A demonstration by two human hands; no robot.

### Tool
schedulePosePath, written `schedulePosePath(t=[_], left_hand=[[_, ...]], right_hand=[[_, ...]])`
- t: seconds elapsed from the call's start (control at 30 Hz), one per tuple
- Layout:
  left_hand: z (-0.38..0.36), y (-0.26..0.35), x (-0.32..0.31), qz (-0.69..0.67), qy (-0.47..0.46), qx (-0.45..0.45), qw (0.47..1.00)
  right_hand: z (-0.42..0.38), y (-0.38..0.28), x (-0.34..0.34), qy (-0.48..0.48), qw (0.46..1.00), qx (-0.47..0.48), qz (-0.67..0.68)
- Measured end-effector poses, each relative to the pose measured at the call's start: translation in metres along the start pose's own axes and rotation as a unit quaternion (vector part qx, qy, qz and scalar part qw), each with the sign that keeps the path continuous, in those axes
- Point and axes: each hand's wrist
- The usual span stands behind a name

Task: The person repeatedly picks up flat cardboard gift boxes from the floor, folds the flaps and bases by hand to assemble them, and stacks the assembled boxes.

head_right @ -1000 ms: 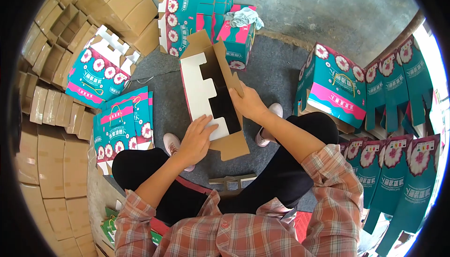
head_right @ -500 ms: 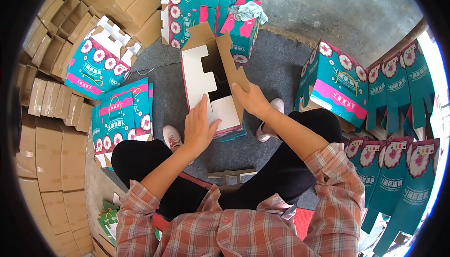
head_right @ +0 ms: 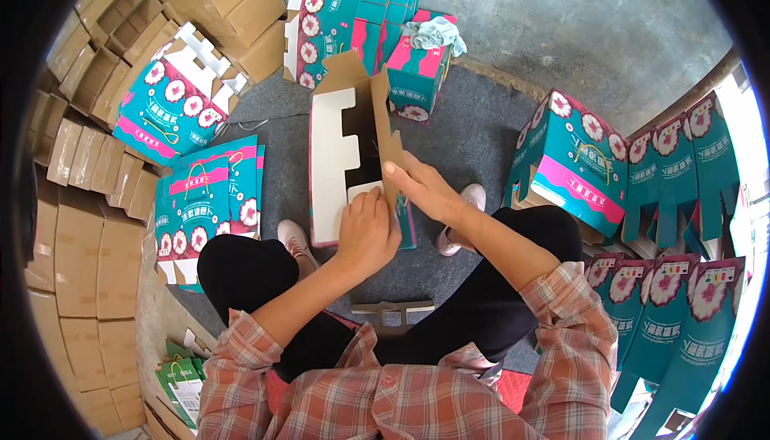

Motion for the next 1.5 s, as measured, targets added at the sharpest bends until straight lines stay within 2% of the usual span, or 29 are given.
schedulePosePath(t=[0.07, 0.1, 0.17, 0.2, 0.27, 0.3, 0.4, 0.47, 0.53, 0.6, 0.67, 0.7, 0.73, 0.77, 0.8, 0.83, 0.87, 0.93, 0.97, 1.0, 1.07, 1.1, 1.13, 1.17, 1.2, 1.27, 1.4, 1.5], left_hand=[[-0.008, -0.010, 0.006, -0.003, 0.059, -0.017, 0.998], [-0.013, -0.014, 0.008, -0.017, 0.055, -0.018, 0.998], [-0.029, -0.027, 0.004, -0.008, 0.046, -0.040, 0.998], [-0.037, -0.034, 0.004, 0.000, 0.038, -0.061, 0.997], [-0.051, -0.052, 0.008, -0.010, 0.016, -0.064, 0.998], [-0.057, -0.065, 0.008, 0.003, 0.009, -0.075, 0.997], [-0.064, -0.088, 0.028, 0.003, -0.008, -0.082, 0.997], [-0.071, -0.098, 0.048, -0.009, -0.020, -0.070, 0.997], [-0.071, -0.109, 0.063, -0.037, -0.041, -0.061, 0.997], [-0.075, -0.134, 0.053, -0.038, -0.012, -0.062, 0.997], [-0.075, -0.155, 0.044, -0.064, 0.050, -0.011, 0.997], [-0.073, -0.151, 0.051, -0.115, 0.065, 0.071, 0.989], [-0.067, -0.146, 0.061, -0.115, 0.067, 0.073, 0.988], [-0.060, -0.141, 0.070, -0.173, 0.042, 0.203, 0.963], [-0.055, -0.139, 0.074, -0.228, 0.017, 0.329, 0.916], [-0.056, -0.147, 0.065, -0.208, 0.032, 0.321, 0.923], [-0.055, -0.150, 0.055, -0.209, 0.034, 0.324, 0.922], [-0.049, -0.147, 0.038, -0.169, 0.229, 0.274, 0.919], [-0.047, -0.150, 0.034, -0.195, 0.245, 0.254, 0.915], [-0.042, -0.151, 0.035, -0.196, 0.248, 0.257, 0.913], [-0.037, -0.153, 0.038, 0.051, 0.238, 0.196, 0.950], [-0.039, -0.156, 0.034, 0.053, 0.239, 0.201, 0.949], [-0.040, -0.160, 0.027, 0.168, 0.176, 0.162, 0.956], [-0.042, -0.162, 0.020, 0.279, 0.109, 0.120, 0.947], [-0.042, -0.157, 0.022, 0.277, 0.108, 0.124, 0.947], [-0.045, -0.146, 0.025, 0.109, 0.088, 0.104, 0.985], [-0.046, -0.155, 0.023, 0.149, 0.064, 0.090, 0.983], [-0.048, -0.160, 0.018, 0.108, 0.053, 0.093, 0.988]], right_hand=[[0.008, 0.004, 0.011, -0.028, 0.986, 0.162, 0.038], [0.007, -0.009, 0.022, -0.033, 0.983, 0.157, 0.084], [0.018, -0.016, 0.044, 0.090, 0.987, 0.115, 0.068], [0.029, -0.004, 0.061, 0.168, 0.984, 0.057, 0.033], [0.040, 0.003, 0.081, 0.276, 0.955, -0.022, 0.111], [0.041, 0.005, 0.084, 0.282, 0.953, -0.023, 0.112], [0.048, 0.006, 0.082, 0.243, 0.966, -0.010, 0.088], [0.055, 0.012, 0.077, -0.002, 0.998, -0.057, 0.011], [0.051, 0.004, 0.058, -0.040, 0.997, -0.062, -0.021], [0.050, -0.001, 0.047, -0.060, 0.997, -0.043, -0.033], [0.052, -0.005, 0.042, -0.070, 0.995, -0.031, -0.064], [0.050, -0.006, 0.036, -0.057, 0.991, -0.002, -0.119], [0.050, -0.007, 0.033, -0.042, 0.984, 0.027, -0.172], [0.053, -0.007, 0.030, -0.044, 0.983, 0.029, -0.173], [0.056, -0.006, 0.027, -0.039, 0.954, 0.083, -0.286], [0.061, -0.006, 0.024, -0.034, 0.908, 0.136, -0.395], [0.066, -0.007, 0.023, -0.038, 0.907, 0.138, -0.396], [0.075, -0.013, 0.020, -0.055, 0.880, 0.088, -0.464], [0.077, -0.013, 0.016, -0.058, 0.878, 0.089, -0.467], [0.080, -0.011, 0.011, -0.035, 0.867, 0.109, -0.485], [0.084, -0.006, 0.001, -0.017, 0.854, 0.133, -0.503], [0.084, -0.006, -0.006, 0.005, 0.815, 0.221, -0.536], [0.083, -0.005, -0.012, 0.027, 0.767, 0.305, -0.564], [0.084, -0.005, -0.017, 0.011, 0.742, 0.355, -0.568], [0.087, -0.001, -0.020, 0.006, 0.742, 0.356, -0.568], [0.093, 0.011, -0.026, -0.039, 0.727, 0.359, -0.584], [0.100, 0.012, -0.037, -0.024, 0.751, 0.336, -0.568], [0.109, 0.015, -0.040, -0.069, 0.748, 0.315, -0.580]])
Point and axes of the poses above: each hand's wrist, its own z-axis towards the middle knuckle, its own x-axis out of the back of the hand, y = z × x, and after that the axes turned 1 degree about z, right-handed
